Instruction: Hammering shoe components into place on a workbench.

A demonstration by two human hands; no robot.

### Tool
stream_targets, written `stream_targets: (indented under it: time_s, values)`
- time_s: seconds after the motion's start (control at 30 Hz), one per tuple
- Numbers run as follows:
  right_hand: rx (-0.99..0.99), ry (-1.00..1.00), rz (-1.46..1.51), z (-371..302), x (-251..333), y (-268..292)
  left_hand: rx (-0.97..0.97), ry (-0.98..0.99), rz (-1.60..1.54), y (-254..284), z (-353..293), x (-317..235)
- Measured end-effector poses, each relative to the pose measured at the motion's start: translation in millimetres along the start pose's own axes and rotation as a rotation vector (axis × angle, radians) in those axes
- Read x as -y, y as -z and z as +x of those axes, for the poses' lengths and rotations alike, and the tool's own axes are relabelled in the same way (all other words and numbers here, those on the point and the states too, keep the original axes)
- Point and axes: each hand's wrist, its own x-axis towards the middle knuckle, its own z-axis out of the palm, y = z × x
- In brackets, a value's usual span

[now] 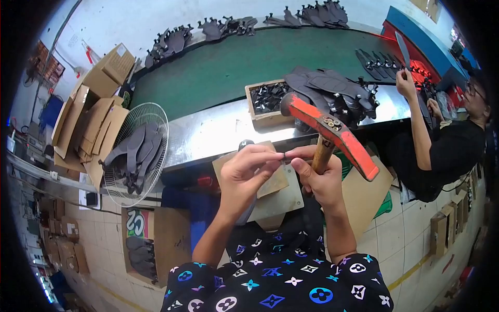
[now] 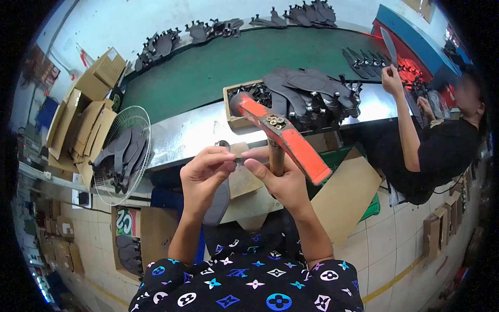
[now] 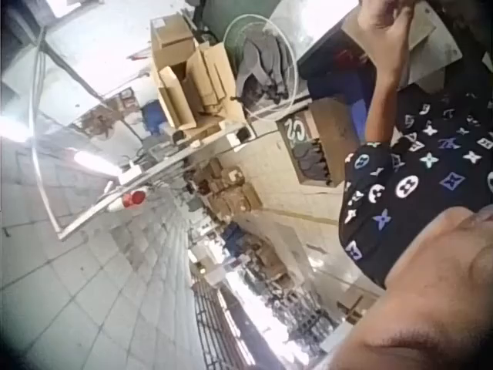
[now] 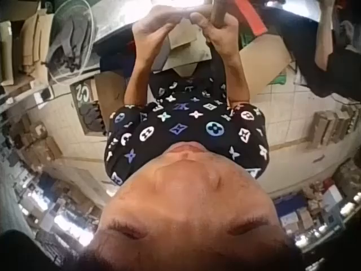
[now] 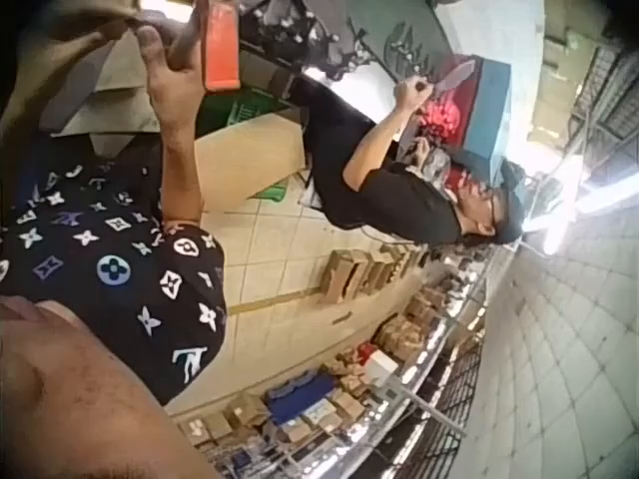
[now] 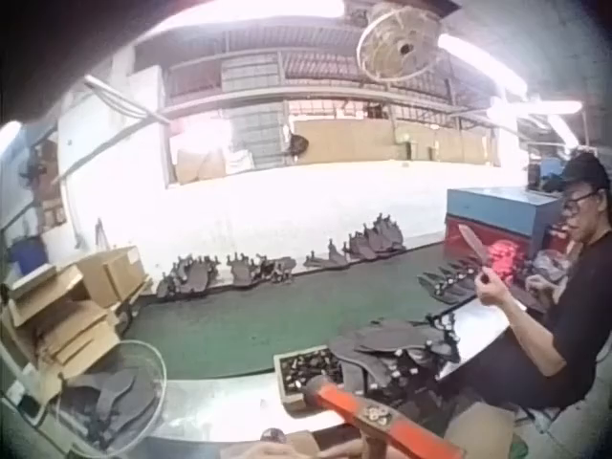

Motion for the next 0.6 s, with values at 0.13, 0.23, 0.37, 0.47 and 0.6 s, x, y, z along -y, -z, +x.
stream_targets:
  time_s: [0.13,0.23,0.37,0.47,0.6]
  values:
    - [0.065,0.014,0.029,2.2,-3.9,-15.1,0.016,-0.177,0.252,12.6,-4.6,0.1]
    - [0.037,0.021,0.01,9.6,-9.5,-22.6,-0.125,-0.106,0.585,39.8,6.8,15.5]
    - [0.136,-0.17,-0.135,32.5,-28.3,-23.5,-0.131,-0.097,0.855,104.6,19.2,83.5]
    - [0.165,-0.15,-0.18,51.7,-53.9,-32.1,-0.062,0.0,0.706,104.7,25.7,100.4]
    - [0.217,-0.111,-0.209,70.3,-84.7,-38.4,-0.057,0.008,0.673,102.6,20.3,103.2]
